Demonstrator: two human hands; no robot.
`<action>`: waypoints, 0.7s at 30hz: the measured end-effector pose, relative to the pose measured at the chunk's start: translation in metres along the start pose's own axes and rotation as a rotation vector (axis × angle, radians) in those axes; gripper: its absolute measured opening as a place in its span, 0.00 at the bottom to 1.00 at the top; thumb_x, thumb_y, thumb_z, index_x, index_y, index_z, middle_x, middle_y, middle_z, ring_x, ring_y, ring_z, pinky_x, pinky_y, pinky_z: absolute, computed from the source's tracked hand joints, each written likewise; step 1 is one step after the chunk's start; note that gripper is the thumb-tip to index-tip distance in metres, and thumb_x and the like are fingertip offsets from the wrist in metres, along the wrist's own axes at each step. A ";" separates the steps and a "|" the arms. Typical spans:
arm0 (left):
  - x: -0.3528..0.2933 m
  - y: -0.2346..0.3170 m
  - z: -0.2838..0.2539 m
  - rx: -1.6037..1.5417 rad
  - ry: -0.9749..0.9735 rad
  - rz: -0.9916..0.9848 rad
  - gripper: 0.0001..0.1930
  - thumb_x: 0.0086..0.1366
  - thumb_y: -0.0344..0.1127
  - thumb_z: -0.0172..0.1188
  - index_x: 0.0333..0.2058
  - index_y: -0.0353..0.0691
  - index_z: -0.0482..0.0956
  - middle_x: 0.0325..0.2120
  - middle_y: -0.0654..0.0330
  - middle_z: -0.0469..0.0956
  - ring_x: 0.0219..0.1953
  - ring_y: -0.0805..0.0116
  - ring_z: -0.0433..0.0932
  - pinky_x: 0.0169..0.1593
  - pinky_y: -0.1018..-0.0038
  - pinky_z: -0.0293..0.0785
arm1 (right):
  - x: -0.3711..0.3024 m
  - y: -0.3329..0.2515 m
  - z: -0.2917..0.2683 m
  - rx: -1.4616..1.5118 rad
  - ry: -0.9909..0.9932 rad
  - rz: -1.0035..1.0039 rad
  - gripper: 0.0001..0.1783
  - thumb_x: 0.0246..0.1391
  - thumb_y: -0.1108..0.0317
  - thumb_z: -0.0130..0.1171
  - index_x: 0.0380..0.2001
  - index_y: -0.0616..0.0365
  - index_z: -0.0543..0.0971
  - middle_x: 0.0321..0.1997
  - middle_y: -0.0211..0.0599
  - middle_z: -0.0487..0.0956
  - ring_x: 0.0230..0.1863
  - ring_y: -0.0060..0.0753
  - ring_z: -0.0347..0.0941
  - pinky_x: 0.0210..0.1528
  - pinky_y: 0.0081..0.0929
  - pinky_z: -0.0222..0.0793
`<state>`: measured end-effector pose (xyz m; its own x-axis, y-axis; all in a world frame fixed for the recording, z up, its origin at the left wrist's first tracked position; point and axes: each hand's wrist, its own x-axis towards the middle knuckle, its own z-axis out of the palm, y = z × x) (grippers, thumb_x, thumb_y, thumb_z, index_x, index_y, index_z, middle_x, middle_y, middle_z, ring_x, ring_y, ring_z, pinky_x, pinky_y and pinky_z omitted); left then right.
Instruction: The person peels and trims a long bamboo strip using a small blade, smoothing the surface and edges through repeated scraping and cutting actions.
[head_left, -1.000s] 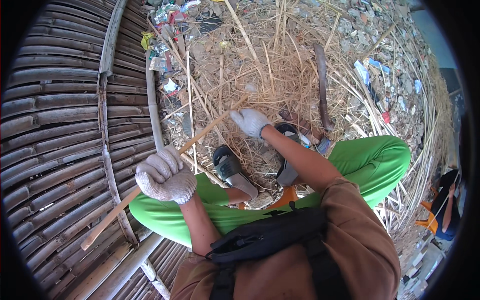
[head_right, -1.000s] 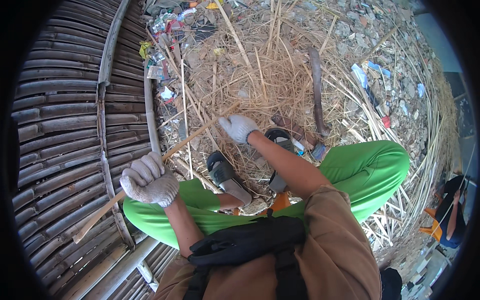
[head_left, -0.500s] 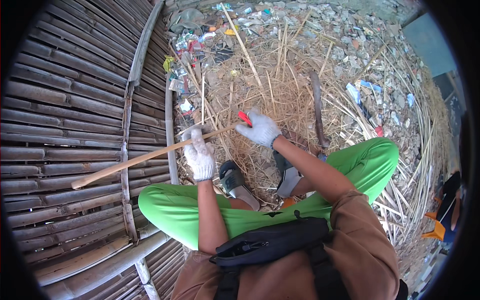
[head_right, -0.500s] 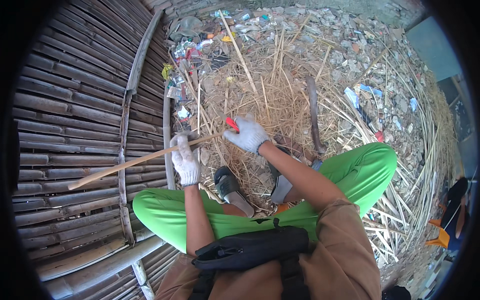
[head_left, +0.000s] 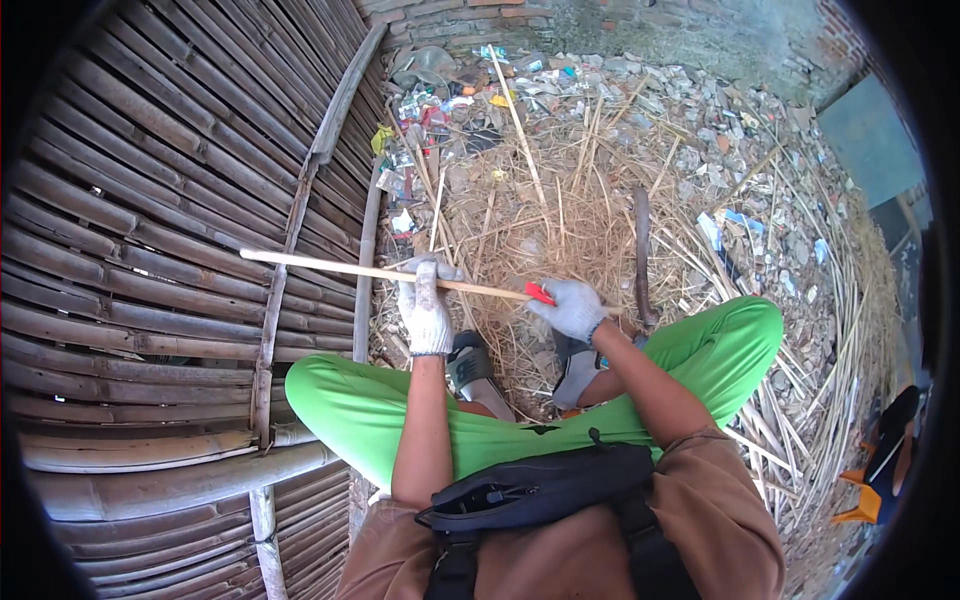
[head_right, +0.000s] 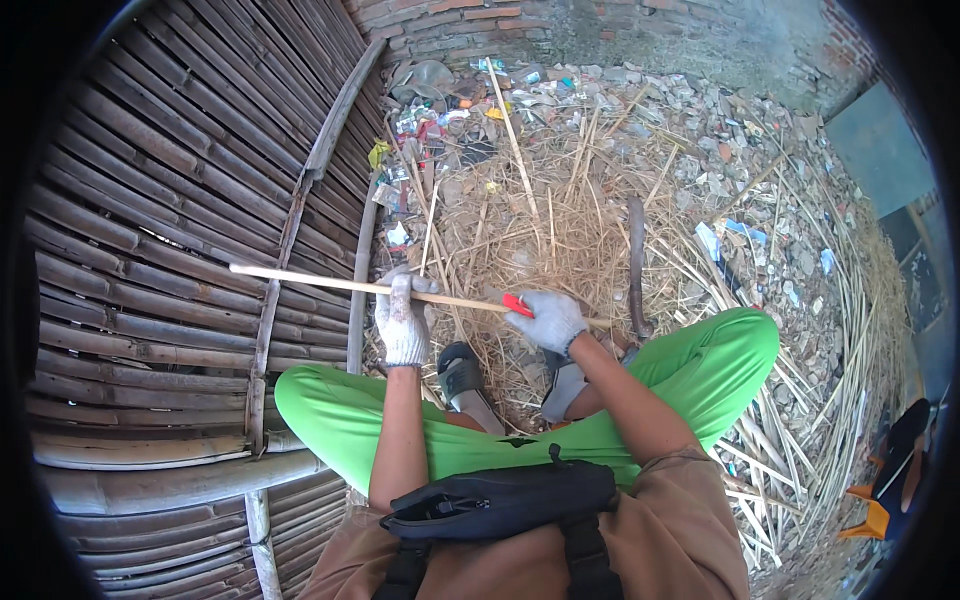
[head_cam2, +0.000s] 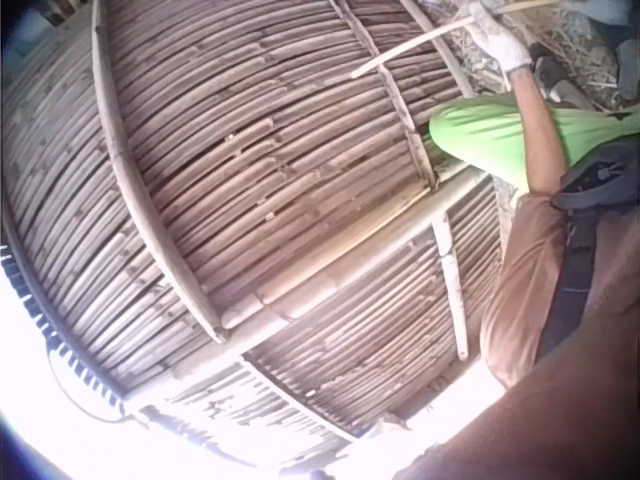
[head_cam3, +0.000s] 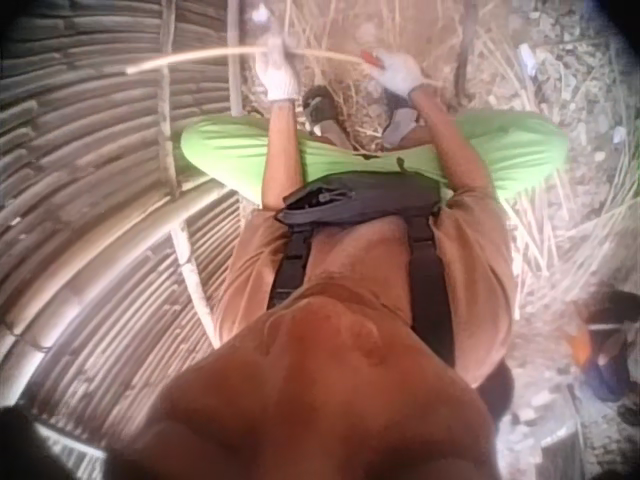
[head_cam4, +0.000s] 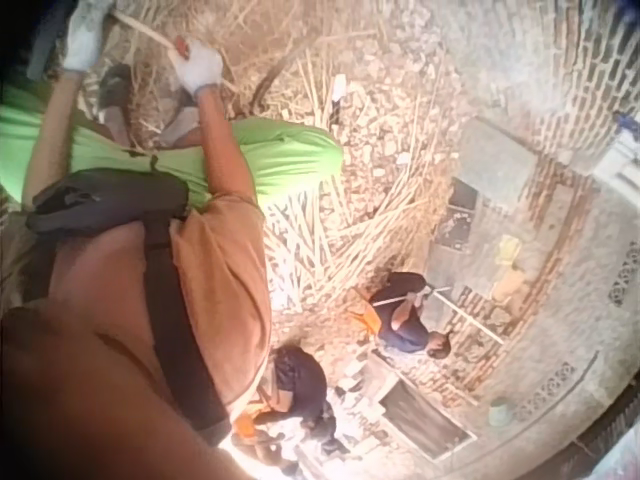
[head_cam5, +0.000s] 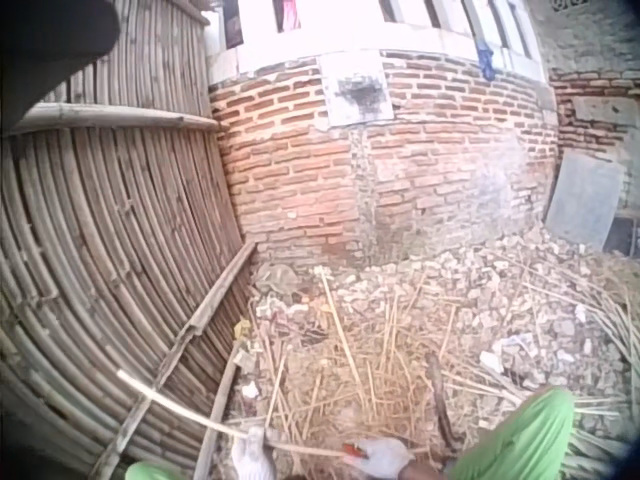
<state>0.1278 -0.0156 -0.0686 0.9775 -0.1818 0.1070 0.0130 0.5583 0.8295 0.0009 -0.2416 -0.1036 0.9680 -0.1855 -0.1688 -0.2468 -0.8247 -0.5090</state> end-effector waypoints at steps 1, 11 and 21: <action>0.001 0.009 -0.003 0.019 0.083 0.051 0.11 0.78 0.35 0.58 0.52 0.36 0.74 0.29 0.56 0.80 0.33 0.63 0.80 0.46 0.59 0.82 | 0.003 0.014 -0.011 -0.020 -0.001 -0.001 0.29 0.60 0.33 0.59 0.41 0.49 0.84 0.42 0.49 0.86 0.46 0.56 0.84 0.49 0.50 0.78; 0.012 0.040 -0.043 -0.001 0.140 0.078 0.19 0.80 0.45 0.57 0.54 0.34 0.76 0.36 0.54 0.84 0.40 0.59 0.85 0.48 0.60 0.84 | -0.007 0.146 -0.076 0.000 0.103 0.198 0.26 0.58 0.44 0.69 0.45 0.56 0.84 0.43 0.54 0.86 0.48 0.59 0.83 0.52 0.48 0.77; 0.002 0.036 -0.032 0.187 -0.039 -0.016 0.19 0.79 0.42 0.60 0.58 0.33 0.73 0.41 0.51 0.84 0.42 0.61 0.86 0.45 0.67 0.86 | -0.015 0.138 -0.046 0.066 0.104 0.232 0.25 0.59 0.46 0.69 0.47 0.56 0.85 0.41 0.56 0.85 0.45 0.59 0.83 0.49 0.47 0.77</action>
<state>0.1367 0.0298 -0.0564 0.9687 -0.2224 0.1107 -0.0141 0.3954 0.9184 -0.0458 -0.3770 -0.1324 0.8839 -0.4220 -0.2016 -0.4615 -0.7177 -0.5214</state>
